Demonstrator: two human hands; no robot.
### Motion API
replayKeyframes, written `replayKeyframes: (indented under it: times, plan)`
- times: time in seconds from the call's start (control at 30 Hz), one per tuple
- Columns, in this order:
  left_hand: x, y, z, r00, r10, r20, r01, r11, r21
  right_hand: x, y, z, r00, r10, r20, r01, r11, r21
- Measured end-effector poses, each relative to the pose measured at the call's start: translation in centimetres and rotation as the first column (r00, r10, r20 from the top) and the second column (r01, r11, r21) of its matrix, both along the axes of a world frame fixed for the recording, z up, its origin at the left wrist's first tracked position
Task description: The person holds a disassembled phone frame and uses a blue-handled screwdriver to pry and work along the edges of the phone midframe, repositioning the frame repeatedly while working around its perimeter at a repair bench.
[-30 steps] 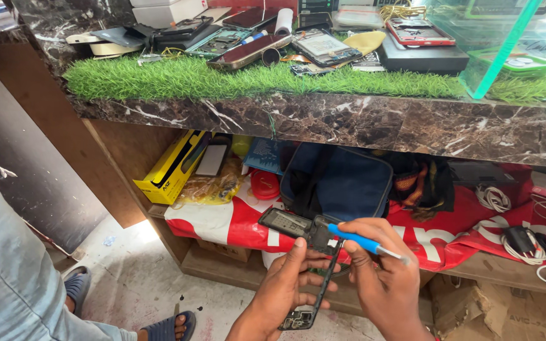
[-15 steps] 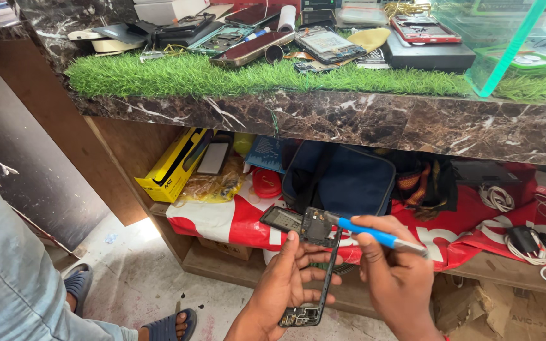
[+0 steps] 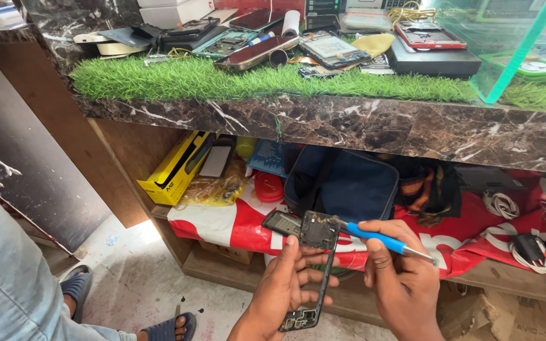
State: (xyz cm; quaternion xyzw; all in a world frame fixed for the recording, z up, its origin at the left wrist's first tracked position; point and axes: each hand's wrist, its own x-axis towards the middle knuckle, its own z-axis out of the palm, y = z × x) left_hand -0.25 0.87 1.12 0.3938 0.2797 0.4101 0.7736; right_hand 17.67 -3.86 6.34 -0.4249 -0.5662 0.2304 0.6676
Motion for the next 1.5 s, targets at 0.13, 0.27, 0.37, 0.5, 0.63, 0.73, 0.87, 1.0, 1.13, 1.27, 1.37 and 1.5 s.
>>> replayKeyframes:
  times: [0.13,0.27,0.37,0.5,0.63,0.73,0.87,1.0,1.13,1.27,1.37,1.5]
  plan:
    - [0.0,0.1,-0.5,0.998,-0.058,0.005,0.058,0.997,0.041,-0.2,-0.2,-0.1,0.989,-0.010,0.146,0.015,0.999,-0.034]
    - [-0.4,0.7,-0.8,1.000,-0.004,0.022,0.004,1.000,-0.005,-0.3,0.0,-0.4,0.993,0.034,0.114,-0.026,0.997,-0.073]
    - [-0.4,1.0,-0.9,0.999,0.017,0.034,-0.017,1.000,-0.006,0.0,0.2,-0.4,1.000,-0.003,0.000,0.003,1.000,-0.026]
    - [0.0,0.7,-1.0,1.000,-0.002,-0.031,0.002,1.000,0.018,-0.1,0.2,-0.4,0.997,-0.062,0.042,0.062,0.998,-0.013]
    - [0.0,0.5,-0.9,0.998,-0.006,0.058,0.007,1.000,-0.006,-0.3,0.1,-0.8,0.989,0.082,0.119,-0.071,0.993,-0.097]
    - [-0.4,0.8,-0.7,0.997,0.036,0.064,-0.036,0.999,-0.006,0.1,0.3,-0.9,0.996,0.000,0.089,0.014,0.988,-0.152]
    - [-0.3,0.7,-0.6,0.997,0.048,0.059,-0.047,0.999,-0.011,0.3,0.3,-1.0,0.998,-0.034,-0.046,0.030,0.997,-0.078]
    - [0.0,0.3,-0.5,0.998,0.002,0.058,-0.002,1.000,0.008,-0.1,0.3,-1.1,0.999,-0.041,0.009,0.042,0.989,-0.142]
    - [-0.3,0.3,-0.3,0.998,0.037,0.047,-0.037,0.999,0.017,-0.3,0.2,-1.2,0.998,0.052,0.022,-0.047,0.982,-0.183]
    - [-0.1,0.3,-0.2,0.998,0.048,0.039,-0.049,0.999,0.009,-0.2,0.2,-0.9,0.997,-0.006,-0.076,-0.001,0.997,-0.081]
    - [0.1,0.1,-0.4,0.999,0.013,0.036,-0.014,1.000,0.022,-0.4,0.3,-0.8,0.995,-0.076,-0.069,0.069,0.992,-0.107]
    - [-0.2,0.3,-0.5,0.998,0.051,0.030,-0.051,0.998,0.019,-0.3,0.3,-0.8,0.994,-0.012,0.108,0.033,0.980,-0.194]
